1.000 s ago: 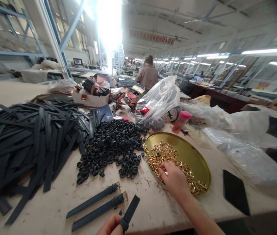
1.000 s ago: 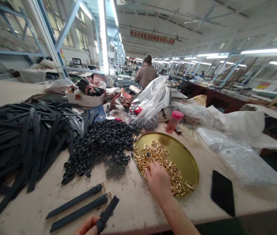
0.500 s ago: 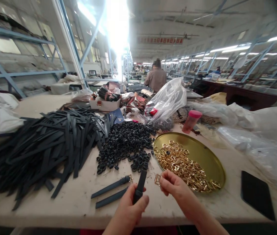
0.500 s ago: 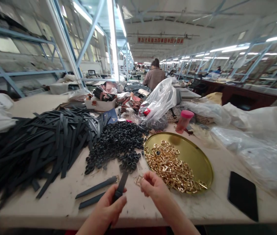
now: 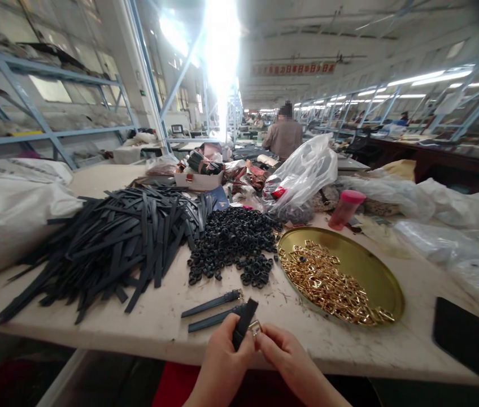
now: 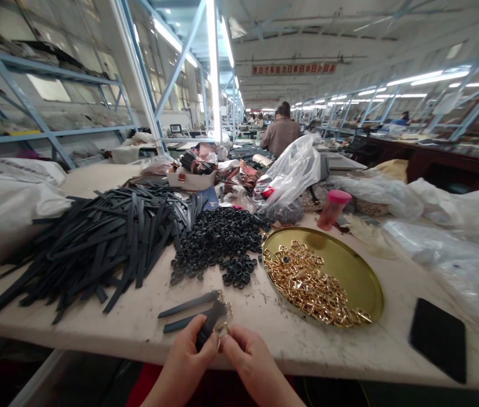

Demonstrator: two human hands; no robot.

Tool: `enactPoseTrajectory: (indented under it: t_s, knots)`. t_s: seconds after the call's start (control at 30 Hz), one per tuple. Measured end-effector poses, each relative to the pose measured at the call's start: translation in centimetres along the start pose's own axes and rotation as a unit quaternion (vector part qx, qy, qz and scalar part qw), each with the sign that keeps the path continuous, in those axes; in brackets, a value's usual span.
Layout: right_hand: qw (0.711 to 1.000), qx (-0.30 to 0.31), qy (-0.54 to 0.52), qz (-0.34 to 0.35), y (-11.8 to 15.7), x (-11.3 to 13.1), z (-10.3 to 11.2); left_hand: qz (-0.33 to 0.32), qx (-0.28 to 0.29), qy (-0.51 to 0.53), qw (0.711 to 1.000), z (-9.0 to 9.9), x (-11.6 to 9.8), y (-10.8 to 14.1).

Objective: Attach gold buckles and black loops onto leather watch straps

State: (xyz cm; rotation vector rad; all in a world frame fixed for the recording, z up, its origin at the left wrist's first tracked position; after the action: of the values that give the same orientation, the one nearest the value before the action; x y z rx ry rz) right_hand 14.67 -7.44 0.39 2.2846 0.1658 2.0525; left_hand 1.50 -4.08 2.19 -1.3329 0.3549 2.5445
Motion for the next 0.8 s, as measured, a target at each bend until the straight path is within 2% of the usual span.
enactPoseTrajectory:
  t_s: [0.1,0.17,0.27,0.4,0.47,0.53,0.63,0.7,0.8]
  knots:
    - [0.994,0.035,0.090,0.056,1.0,0.7,0.6,0.026,0.036,0.048,0.998,0.2,0.5,-0.5]
    - [0.991,0.021,0.103,0.079,1.3,0.6,0.8,0.041,0.076,0.092,0.992,-0.1,0.8,-0.6]
    - [0.997,-0.002,0.053,0.048,1.1,-0.4,0.9,0.070,0.137,0.147,0.977,-0.6,1.0,-0.4]
    - [0.995,-0.041,-0.095,-0.012,0.3,-1.6,0.8,0.115,0.211,0.174,0.955,-0.4,1.6,0.0]
    - [0.974,-0.091,-0.200,-0.049,0.0,-1.7,0.6,0.107,0.203,0.157,0.960,0.0,2.1,0.2]
    - [0.940,-0.129,-0.306,-0.078,-0.3,-1.8,0.1,0.081,0.177,0.110,0.975,0.4,2.4,0.3]
    - [0.897,-0.134,-0.405,-0.119,-0.6,-2.4,-1.0,0.031,0.160,0.035,0.986,0.7,2.2,0.4]
    - [0.889,-0.123,-0.419,-0.138,-0.7,-3.2,-1.8,0.007,0.153,0.011,0.988,0.8,1.7,0.4]
    - [0.913,-0.135,-0.366,-0.120,-0.5,-4.4,-2.4,0.007,0.168,0.036,0.985,0.7,1.3,0.2]
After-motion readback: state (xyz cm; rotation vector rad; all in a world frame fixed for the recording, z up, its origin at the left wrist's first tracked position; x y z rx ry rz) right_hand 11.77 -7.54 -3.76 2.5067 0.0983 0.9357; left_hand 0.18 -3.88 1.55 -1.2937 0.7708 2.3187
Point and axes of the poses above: each hand's wrist, its own y-axis away from the middle knuckle, its own z-axis out of the back of the hand, x = y × z, the point moved 1 cm from there along -y, towards the middle knuckle, and after that the axes turned 9 degrees about -y, right-handed, at the moved point
